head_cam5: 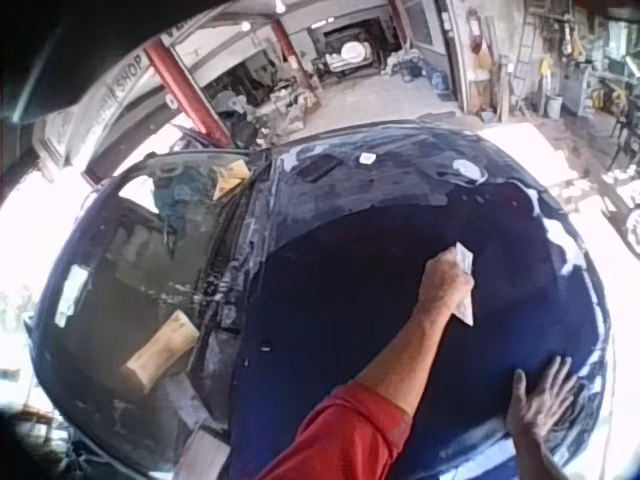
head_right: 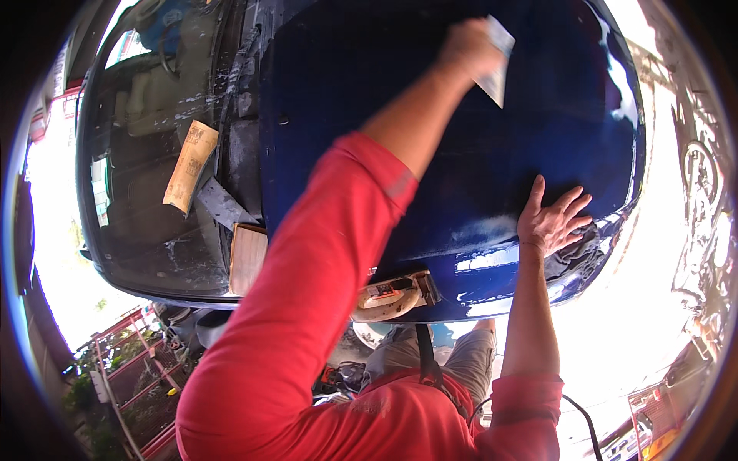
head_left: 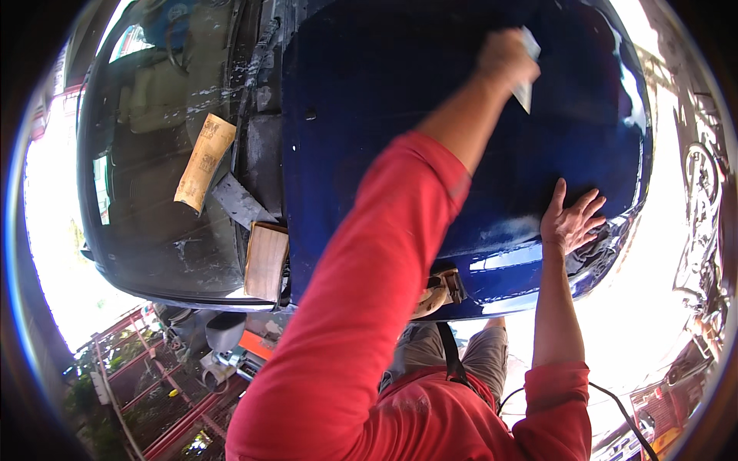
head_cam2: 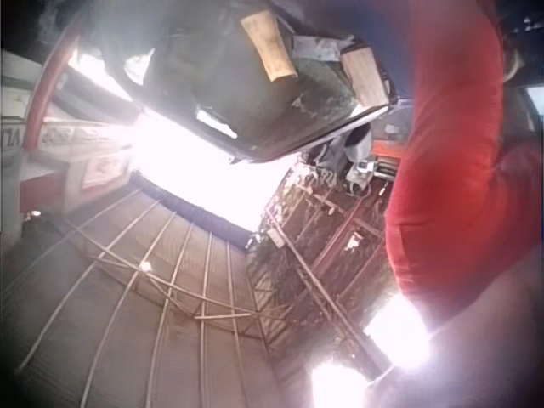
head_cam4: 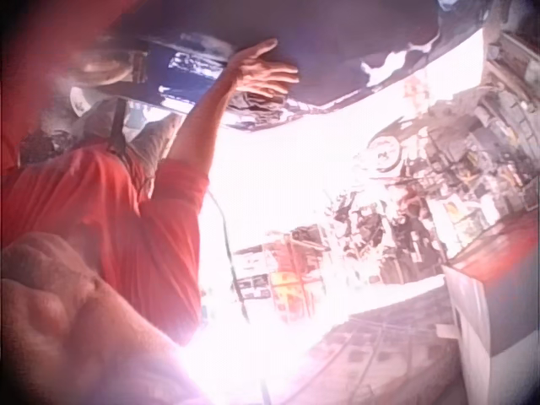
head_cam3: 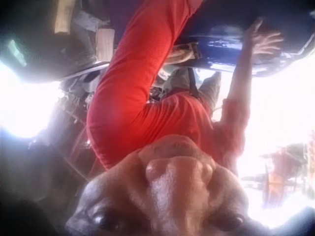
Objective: The person sands the surface of a blue car hood using a sanding block and a cloth. They repeatedly rub the sanding block over the hood and wipe the surface with the cloth.
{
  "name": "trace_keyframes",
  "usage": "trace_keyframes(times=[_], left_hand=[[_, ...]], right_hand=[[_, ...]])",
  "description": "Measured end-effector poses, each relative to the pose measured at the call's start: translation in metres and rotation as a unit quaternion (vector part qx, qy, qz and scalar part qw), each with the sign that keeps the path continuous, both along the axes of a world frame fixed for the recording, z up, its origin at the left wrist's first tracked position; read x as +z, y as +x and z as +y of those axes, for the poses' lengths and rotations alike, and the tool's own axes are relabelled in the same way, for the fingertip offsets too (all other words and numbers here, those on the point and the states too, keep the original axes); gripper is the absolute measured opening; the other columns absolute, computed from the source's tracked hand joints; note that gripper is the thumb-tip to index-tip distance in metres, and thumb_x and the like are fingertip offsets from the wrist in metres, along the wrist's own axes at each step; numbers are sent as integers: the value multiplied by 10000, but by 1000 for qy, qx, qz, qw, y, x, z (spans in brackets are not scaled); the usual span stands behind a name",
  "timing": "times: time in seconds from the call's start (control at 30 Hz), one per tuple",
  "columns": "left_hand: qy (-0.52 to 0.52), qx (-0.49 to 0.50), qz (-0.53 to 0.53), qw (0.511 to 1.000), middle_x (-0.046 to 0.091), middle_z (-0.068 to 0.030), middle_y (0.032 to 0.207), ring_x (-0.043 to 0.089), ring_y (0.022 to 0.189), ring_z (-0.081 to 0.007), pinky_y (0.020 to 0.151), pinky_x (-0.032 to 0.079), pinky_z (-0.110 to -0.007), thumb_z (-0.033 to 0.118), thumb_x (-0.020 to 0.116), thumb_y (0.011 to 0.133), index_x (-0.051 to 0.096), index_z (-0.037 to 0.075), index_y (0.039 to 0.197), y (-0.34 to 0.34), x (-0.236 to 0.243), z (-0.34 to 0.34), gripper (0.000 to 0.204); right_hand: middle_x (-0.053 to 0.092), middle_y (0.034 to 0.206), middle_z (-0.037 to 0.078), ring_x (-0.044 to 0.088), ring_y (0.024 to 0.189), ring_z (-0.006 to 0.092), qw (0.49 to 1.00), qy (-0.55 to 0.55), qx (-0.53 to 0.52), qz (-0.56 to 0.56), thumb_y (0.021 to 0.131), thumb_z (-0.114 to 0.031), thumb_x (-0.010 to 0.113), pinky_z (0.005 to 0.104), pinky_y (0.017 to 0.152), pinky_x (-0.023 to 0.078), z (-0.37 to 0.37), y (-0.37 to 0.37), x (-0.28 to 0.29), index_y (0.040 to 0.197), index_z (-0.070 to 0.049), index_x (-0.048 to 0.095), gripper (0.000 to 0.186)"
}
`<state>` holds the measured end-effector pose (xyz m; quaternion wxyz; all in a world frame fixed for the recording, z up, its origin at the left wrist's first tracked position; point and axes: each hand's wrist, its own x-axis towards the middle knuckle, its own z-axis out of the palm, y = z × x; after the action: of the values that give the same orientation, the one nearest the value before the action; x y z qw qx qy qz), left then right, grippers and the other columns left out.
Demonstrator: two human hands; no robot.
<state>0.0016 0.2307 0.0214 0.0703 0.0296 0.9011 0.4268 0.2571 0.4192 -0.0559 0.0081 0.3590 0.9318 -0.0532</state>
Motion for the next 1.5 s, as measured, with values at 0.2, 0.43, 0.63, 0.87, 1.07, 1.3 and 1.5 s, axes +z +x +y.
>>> trace_keyframes(times=[0.2,0.43,0.63,0.87,1.07,1.3,1.5], left_hand=[[227,115,23,967,776,-202,999,773,921,-312,829,611,-408,87,797,786,728,-15,1065,129,-21,43,305],[413,391,-57,820,746,-126,1138,731,987,-213,902,583,-362,44,819,882,663,-30,1234,305,30,-124,391],[259,526,9,810,722,-99,1175,691,1042,-214,930,553,-363,141,843,866,650,-11,1290,514,77,-169,490],[263,657,-47,705,722,-79,1179,673,1019,-210,907,536,-384,220,846,858,663,15,1305,720,69,-97,526],[287,616,-67,731,733,-83,1203,686,1044,-205,950,522,-360,111,820,873,664,-7,1309,773,53,-95,478],[409,569,-28,713,740,-66,1092,699,962,-182,851,552,-322,121,821,880,685,-6,1230,757,33,-128,396],[446,599,-41,664,737,-72,1059,712,858,-177,707,573,-304,154,831,885,689,15,1193,765,28,-162,366]], right_hand=[[144,1779,94,109,1605,476,999,-30,-17,-10,927,-885,359,649,1272,120,-1,0,4,1698,-141,220,1081],[129,1772,153,91,1592,525,999,-46,-4,-4,937,-888,305,681,1260,128,-1,0,9,1694,-92,200,1103],[108,1768,195,73,1583,557,997,-64,19,33,939,-876,323,713,1244,77,3,6,3,1694,-71,183,1112],[107,1768,194,55,1592,540,981,-171,83,42,927,-881,357,702,1250,91,34,17,4,1683,-68,231,1118],[278,1719,214,191,1593,466,902,-255,250,241,932,-707,631,526,1295,199,100,86,8,1669,-67,281,1037],[322,1710,189,236,1588,453,816,-293,452,210,920,-363,821,498,1274,275,27,230,47,1656,-58,314,944],[387,1670,188,306,1568,414,715,-301,594,211,886,-311,837,511,1269,315,-102,262,79,1632,-77,369,911]])
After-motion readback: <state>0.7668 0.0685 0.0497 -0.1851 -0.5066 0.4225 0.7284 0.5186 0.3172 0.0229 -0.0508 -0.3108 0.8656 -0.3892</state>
